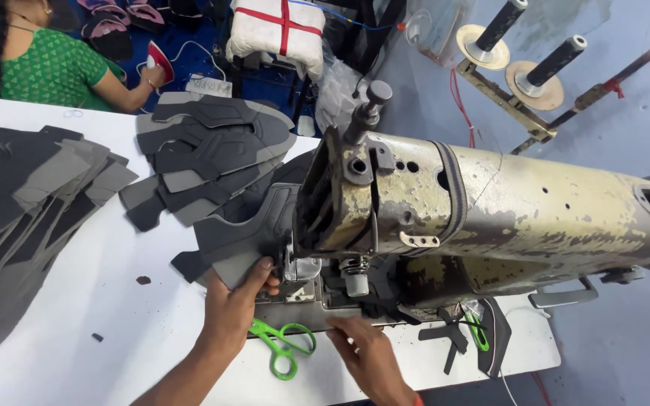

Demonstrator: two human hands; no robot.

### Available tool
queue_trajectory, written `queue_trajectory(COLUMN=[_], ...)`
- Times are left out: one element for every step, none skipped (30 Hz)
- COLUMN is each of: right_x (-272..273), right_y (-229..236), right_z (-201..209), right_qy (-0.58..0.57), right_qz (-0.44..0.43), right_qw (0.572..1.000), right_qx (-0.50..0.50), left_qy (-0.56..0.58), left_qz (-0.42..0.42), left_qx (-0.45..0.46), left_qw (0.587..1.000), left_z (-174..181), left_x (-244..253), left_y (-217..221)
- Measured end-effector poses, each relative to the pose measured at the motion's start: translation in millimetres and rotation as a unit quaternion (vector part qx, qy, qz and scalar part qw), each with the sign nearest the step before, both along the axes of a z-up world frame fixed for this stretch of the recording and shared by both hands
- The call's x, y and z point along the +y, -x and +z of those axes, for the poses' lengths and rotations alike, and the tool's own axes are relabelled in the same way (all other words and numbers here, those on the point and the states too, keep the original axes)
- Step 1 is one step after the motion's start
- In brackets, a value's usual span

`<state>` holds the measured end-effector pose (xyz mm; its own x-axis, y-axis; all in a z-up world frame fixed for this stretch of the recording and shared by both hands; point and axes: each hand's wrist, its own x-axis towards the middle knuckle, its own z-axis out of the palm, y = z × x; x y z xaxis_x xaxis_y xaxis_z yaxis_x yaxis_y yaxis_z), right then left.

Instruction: The person uses a sewing machine to stitch together gray and black shoe upper components. They align the pieces under the needle, sew along the edges, and then use green scissors to trim excess thread. The process is repeated for multiple shoe parts, with finished pieces stacked on the table.

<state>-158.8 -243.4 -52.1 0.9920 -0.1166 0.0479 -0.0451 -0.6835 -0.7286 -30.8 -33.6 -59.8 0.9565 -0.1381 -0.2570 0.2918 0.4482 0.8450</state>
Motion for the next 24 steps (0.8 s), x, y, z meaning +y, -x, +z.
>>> queue_trajectory(right_x=[-9.6,-19.8,-29.9,-37.9,-45.9,-53.2,-59.4,-66.1,-72.6,-74.4,-76.0,-77.5,-76.0,-74.2,-72.0,-69.7,-67.0,-64.5,-63.3,-62.9,-62.5,-56.5,-50.5,-45.2], right_y=[2.3,3.8,5.4,0.3,-4.8,-9.5,-15.6,-22.5,-29.4,-35.1,-40.7,-46.0,-48.5,-51.3,-54.1,-55.2,-56.2,-55.0,-53.0,-51.7,-50.6,-44.9,-39.0,-31.0], right_z=[-5.4,-10.4,-15.5,-14.3,-13.3,-12.5,-13.3,-13.9,-14.2,-15.6,-16.9,-18.1,-17.5,-17.0,-16.4,-11.9,-7.5,-3.4,0.0,4.0,7.9,18.8,29.2,39.6], right_qy=[0.0,0.011,0.022,0.022,0.054,0.085,0.084,0.136,0.188,0.187,0.213,0.238,0.237,0.249,0.262,0.261,0.249,0.237,0.236,0.243,0.249,0.25,0.249,0.248], right_qz=[-0.001,-0.001,-0.001,-0.001,-0.033,-0.066,-0.067,-0.083,-0.098,-0.098,-0.078,-0.059,-0.06,-0.031,-0.001,0.0,-0.01,-0.02,-0.019,-0.024,-0.03,-0.028,-0.037,-0.047], right_qw=[1.0,1.0,0.999,0.999,0.997,0.994,0.994,0.987,0.977,0.977,0.974,0.966,0.966,0.964,0.96,0.96,0.966,0.971,0.971,0.97,0.968,0.968,0.965,0.957], right_qx=[0.0,0.022,0.045,0.046,0.036,0.026,0.028,0.028,0.028,0.027,-0.027,-0.08,-0.081,-0.089,-0.097,-0.099,-0.065,-0.03,-0.03,-0.02,-0.009,-0.009,-0.075,-0.139], left_qy=[0.0,-0.023,-0.045,-0.045,-0.051,-0.058,-0.058,-0.057,-0.056,-0.058,-0.144,-0.229,-0.231,-0.27,-0.308,-0.31,-0.31,-0.31,-0.31,-0.287,-0.265,-0.264,-0.264,-0.263], left_qz=[-0.001,-0.01,-0.019,-0.02,-0.037,-0.055,-0.056,-0.113,-0.17,-0.169,-0.247,-0.322,-0.322,-0.338,-0.352,-0.35,-0.359,-0.369,-0.368,-0.344,-0.319,-0.318,-0.315,-0.312], left_qx=[0.0,-0.025,-0.05,-0.049,-0.043,-0.037,-0.036,-0.029,-0.021,-0.021,0.001,0.022,0.022,0.032,0.041,0.041,0.049,0.058,0.059,0.05,0.042,0.043,0.055,0.068], left_qw=[1.0,0.999,0.998,0.998,0.997,0.996,0.996,0.991,0.984,0.984,0.958,0.918,0.918,0.901,0.883,0.883,0.879,0.874,0.875,0.893,0.909,0.91,0.91,0.91], left_z=[-1.7,-3.1,-4.6,-7.1,-9.8,-12.5,-14.6,-16.5,-18.2,-21.9,-25.4,-28.8,-42.3,-55.8,-69.1,-91.3,-113.7,-136.7,-147.9,-158.9,-170.2,-156.2,-142.7,-129.5], left_x=[1.7,3.0,4.3,8.7,13.1,17.9,27.4,36.7,46.2,55.7,65.2,74.8,81.0,87.7,94.9,98.6,102.7,106.6,107.3,107.0,106.7,100.3,93.8,86.4], left_y=[0.0,-0.3,-0.6,-1.3,-1.9,-2.5,-1.8,-1.5,-1.0,7.5,16.1,24.3,34.5,45.0,55.6,64.3,73.0,84.0,89.7,94.0,98.0,98.4,98.8,101.3])
